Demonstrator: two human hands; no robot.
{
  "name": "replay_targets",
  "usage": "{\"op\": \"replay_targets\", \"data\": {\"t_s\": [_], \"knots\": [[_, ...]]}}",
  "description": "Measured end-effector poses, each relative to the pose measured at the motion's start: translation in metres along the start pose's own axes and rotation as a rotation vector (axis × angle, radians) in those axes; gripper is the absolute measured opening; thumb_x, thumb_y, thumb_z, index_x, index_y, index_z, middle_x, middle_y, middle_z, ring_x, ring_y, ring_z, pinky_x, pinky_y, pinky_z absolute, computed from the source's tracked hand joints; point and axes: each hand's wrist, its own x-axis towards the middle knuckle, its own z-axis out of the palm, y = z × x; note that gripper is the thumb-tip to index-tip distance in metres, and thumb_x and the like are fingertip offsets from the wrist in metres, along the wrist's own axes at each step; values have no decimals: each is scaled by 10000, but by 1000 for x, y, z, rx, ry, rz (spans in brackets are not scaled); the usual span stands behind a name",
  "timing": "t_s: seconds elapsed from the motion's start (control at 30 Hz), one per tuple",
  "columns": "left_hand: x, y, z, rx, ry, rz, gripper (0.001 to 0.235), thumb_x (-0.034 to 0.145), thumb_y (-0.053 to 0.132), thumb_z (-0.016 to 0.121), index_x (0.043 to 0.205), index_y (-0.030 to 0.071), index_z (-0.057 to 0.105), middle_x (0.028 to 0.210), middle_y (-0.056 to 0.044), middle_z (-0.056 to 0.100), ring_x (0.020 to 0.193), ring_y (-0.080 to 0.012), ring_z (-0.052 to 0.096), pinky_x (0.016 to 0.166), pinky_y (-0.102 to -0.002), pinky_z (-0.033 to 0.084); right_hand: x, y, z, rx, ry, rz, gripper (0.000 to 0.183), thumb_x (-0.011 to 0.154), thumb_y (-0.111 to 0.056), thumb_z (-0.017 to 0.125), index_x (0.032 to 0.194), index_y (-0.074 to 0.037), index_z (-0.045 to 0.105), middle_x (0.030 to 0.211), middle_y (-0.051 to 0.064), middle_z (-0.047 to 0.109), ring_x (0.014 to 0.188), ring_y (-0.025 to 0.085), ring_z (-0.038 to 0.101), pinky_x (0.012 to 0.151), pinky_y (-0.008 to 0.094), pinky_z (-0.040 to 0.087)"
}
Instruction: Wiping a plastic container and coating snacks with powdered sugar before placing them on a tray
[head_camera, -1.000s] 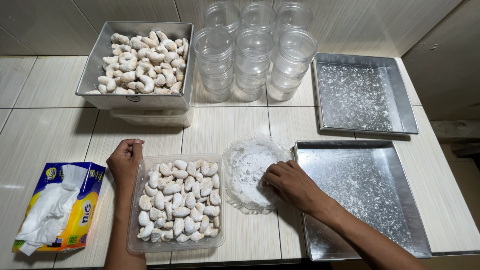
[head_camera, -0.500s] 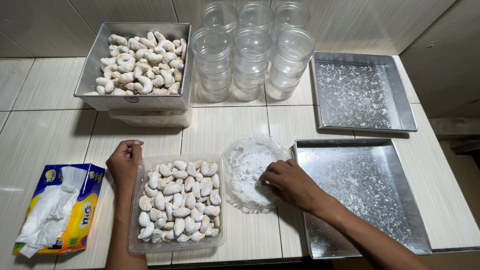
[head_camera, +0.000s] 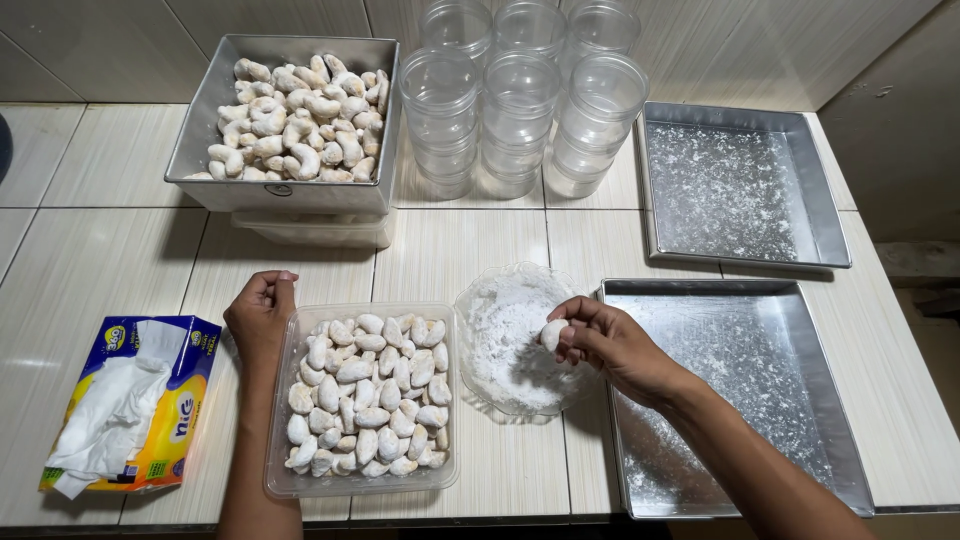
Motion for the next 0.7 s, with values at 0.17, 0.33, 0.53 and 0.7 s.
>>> {"op": "replay_targets", "data": {"t_s": [0.17,0.33,0.53,0.7], "knots": [[-1,7,-2,-19,-12,-9,130,1057,191,666,979,149,761,617,-18,571,597,-132,489,696,-335,480,-3,-2,-5,-283,89,-87,269,953,-50,634,1195,54,689,736,134,643,745,244,696,708,325,517],[0,-5,-1,12,-13,25,125,1066,174,672,993,141,767,668,-48,623,620,-142,510,710,-346,486,-15,-25,-21,-451,254,-160,274,926,-35,682,1192,20,724,824,140,735,791,218,705,768,338,530],[0,-6,-1,10,-12,43,120,1075,159,674,1009,119,766,697,-73,644,651,-171,561,734,-367,499,-21,-22,-57,-655,467,-127,249,941,-77,720,1179,-9,754,868,146,752,785,200,681,754,341,525],[-1,-5,-2,19,-18,55,119,1083,170,681,1016,134,772,723,-70,662,687,-187,609,768,-364,513,-12,9,-81,-794,526,-136,221,932,-80,737,1150,-56,771,821,152,781,752,221,754,685,329,521]]}}
